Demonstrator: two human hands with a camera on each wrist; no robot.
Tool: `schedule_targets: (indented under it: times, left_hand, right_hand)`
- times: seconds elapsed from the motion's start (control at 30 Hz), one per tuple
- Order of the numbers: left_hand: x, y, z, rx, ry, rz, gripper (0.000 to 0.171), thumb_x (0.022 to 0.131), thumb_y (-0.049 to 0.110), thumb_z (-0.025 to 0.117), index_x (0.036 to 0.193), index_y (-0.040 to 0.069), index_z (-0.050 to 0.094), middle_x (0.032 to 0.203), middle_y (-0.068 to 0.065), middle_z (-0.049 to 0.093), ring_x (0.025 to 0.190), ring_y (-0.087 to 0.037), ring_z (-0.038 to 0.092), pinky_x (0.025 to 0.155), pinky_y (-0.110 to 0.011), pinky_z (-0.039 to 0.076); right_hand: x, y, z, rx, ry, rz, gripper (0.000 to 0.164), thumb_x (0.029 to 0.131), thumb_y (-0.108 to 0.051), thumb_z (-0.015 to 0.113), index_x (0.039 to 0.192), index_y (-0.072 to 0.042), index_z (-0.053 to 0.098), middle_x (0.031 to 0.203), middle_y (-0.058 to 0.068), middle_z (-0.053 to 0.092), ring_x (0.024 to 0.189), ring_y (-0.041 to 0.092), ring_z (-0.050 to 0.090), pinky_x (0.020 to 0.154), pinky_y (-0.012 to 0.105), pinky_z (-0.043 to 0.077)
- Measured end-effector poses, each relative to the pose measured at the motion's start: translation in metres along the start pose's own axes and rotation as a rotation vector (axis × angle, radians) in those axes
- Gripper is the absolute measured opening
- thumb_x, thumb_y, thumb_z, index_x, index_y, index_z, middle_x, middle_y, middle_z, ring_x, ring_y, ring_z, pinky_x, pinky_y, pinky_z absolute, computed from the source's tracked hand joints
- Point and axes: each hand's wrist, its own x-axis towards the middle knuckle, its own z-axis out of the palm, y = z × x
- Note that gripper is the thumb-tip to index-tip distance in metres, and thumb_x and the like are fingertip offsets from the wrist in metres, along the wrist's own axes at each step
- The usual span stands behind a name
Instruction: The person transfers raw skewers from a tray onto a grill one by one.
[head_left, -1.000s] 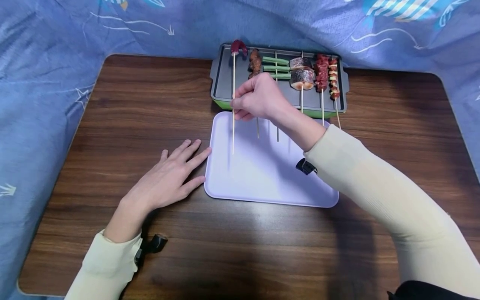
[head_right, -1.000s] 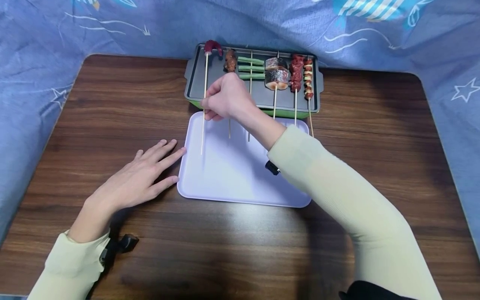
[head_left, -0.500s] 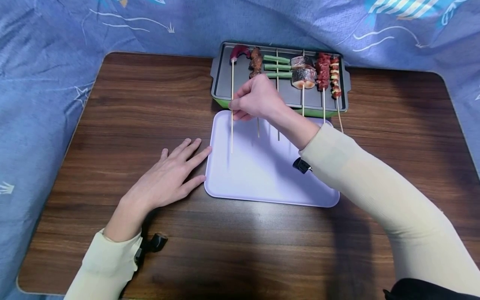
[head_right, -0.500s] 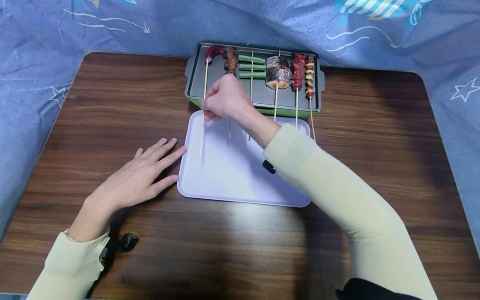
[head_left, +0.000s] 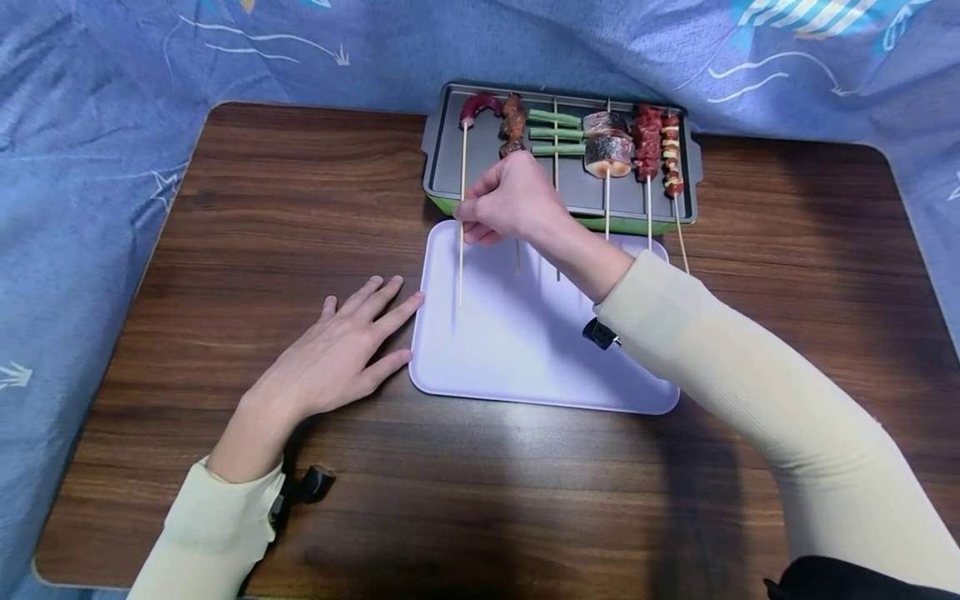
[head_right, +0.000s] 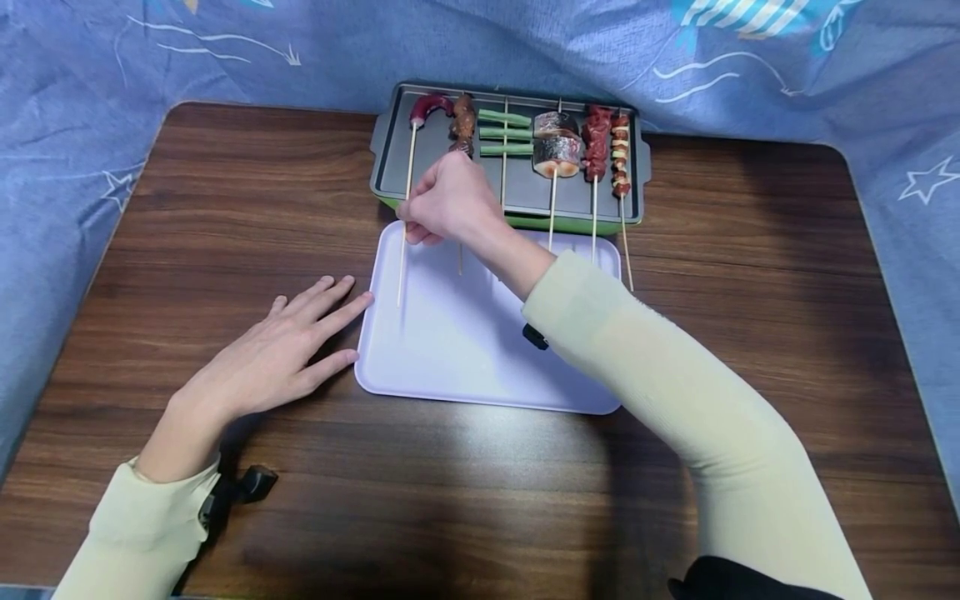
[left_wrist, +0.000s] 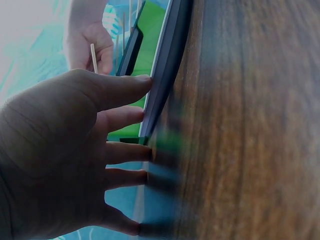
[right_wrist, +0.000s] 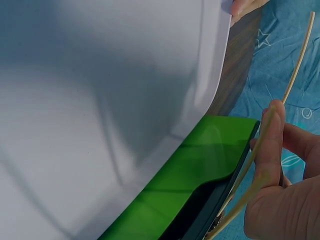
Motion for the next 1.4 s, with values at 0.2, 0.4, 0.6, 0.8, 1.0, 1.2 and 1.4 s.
schedule_targets:
  times: [0.2, 0.4, 0.6, 0.8, 1.0, 1.2, 1.4]
  left_hand:
    - [0.000, 0.000, 0.000, -0.003, -0.003, 0.000, 0.067, 0.100, 0.048, 0.049, 0.157, 0.029, 0.021, 0.163, -0.010, 0.017, 0.148, -0.032, 0.012, 0.102, -0.075, 0.022]
    - [0.000, 0.000, 0.000, -0.002, -0.006, -0.003, 0.067, 0.100, 0.048, 0.048, 0.157, 0.029, 0.020, 0.163, -0.010, 0.016, 0.148, -0.032, 0.012, 0.102, -0.075, 0.022]
    - [0.000, 0.000, 0.000, -0.005, -0.007, -0.006, 0.067, 0.100, 0.049, 0.048, 0.157, 0.029, 0.020, 0.163, -0.010, 0.016, 0.148, -0.033, 0.012, 0.102, -0.075, 0.022]
    - [0.000, 0.000, 0.001, -0.006, -0.006, -0.006, 0.067, 0.100, 0.049, 0.048, 0.157, 0.029, 0.021, 0.163, -0.010, 0.016, 0.148, -0.033, 0.012, 0.102, -0.075, 0.021]
    - [0.000, 0.001, 0.000, -0.005, -0.001, -0.004, 0.067, 0.100, 0.048, 0.049, 0.157, 0.029, 0.021, 0.163, -0.010, 0.016, 0.148, -0.033, 0.012, 0.102, -0.075, 0.022]
    - [0.000, 0.001, 0.001, 0.004, 0.000, -0.003, 0.067, 0.100, 0.048, 0.049, 0.157, 0.028, 0.021, 0.162, -0.011, 0.017, 0.148, -0.033, 0.012, 0.102, -0.074, 0.022]
    - [0.000, 0.001, 0.001, 0.009, 0.005, -0.002, 0.067, 0.100, 0.047, 0.050, 0.157, 0.028, 0.022, 0.162, -0.011, 0.018, 0.148, -0.033, 0.013, 0.102, -0.074, 0.022]
  right_hand:
    - [0.001, 0.002, 0.000, 0.004, -0.006, -0.004, 0.016, 0.089, -0.013, 0.073, 0.096, 0.001, 0.074, 0.074, 0.012, 0.072, 0.067, 0.020, 0.072, 0.063, 0.031, 0.058]
    - [0.000, 0.004, 0.000, -0.003, -0.006, -0.017, 0.015, 0.089, -0.014, 0.073, 0.095, 0.000, 0.075, 0.074, 0.012, 0.073, 0.067, 0.019, 0.072, 0.062, 0.031, 0.058]
    - [-0.001, 0.005, 0.000, -0.034, -0.009, -0.024, 0.016, 0.089, -0.015, 0.073, 0.095, 0.000, 0.075, 0.076, 0.011, 0.073, 0.068, 0.018, 0.072, 0.062, 0.030, 0.058]
    - [-0.005, 0.006, -0.002, -0.020, -0.020, -0.043, 0.017, 0.090, -0.015, 0.073, 0.095, 0.000, 0.075, 0.077, 0.012, 0.073, 0.068, 0.019, 0.072, 0.065, 0.033, 0.058]
    - [-0.016, 0.003, -0.008, 0.048, -0.015, -0.092, 0.019, 0.089, -0.016, 0.073, 0.097, 0.001, 0.074, 0.077, 0.015, 0.072, 0.067, 0.022, 0.072, 0.066, 0.038, 0.059]
    - [-0.040, 0.000, -0.016, 0.064, 0.010, -0.145, 0.021, 0.089, -0.018, 0.075, 0.099, -0.001, 0.074, 0.077, 0.014, 0.072, 0.066, 0.023, 0.072, 0.062, 0.034, 0.058]
    - [-0.073, 0.009, -0.030, -0.003, 0.086, -0.291, 0.020, 0.090, -0.021, 0.073, 0.099, -0.003, 0.075, 0.076, 0.010, 0.073, 0.065, 0.022, 0.072, 0.060, 0.033, 0.058]
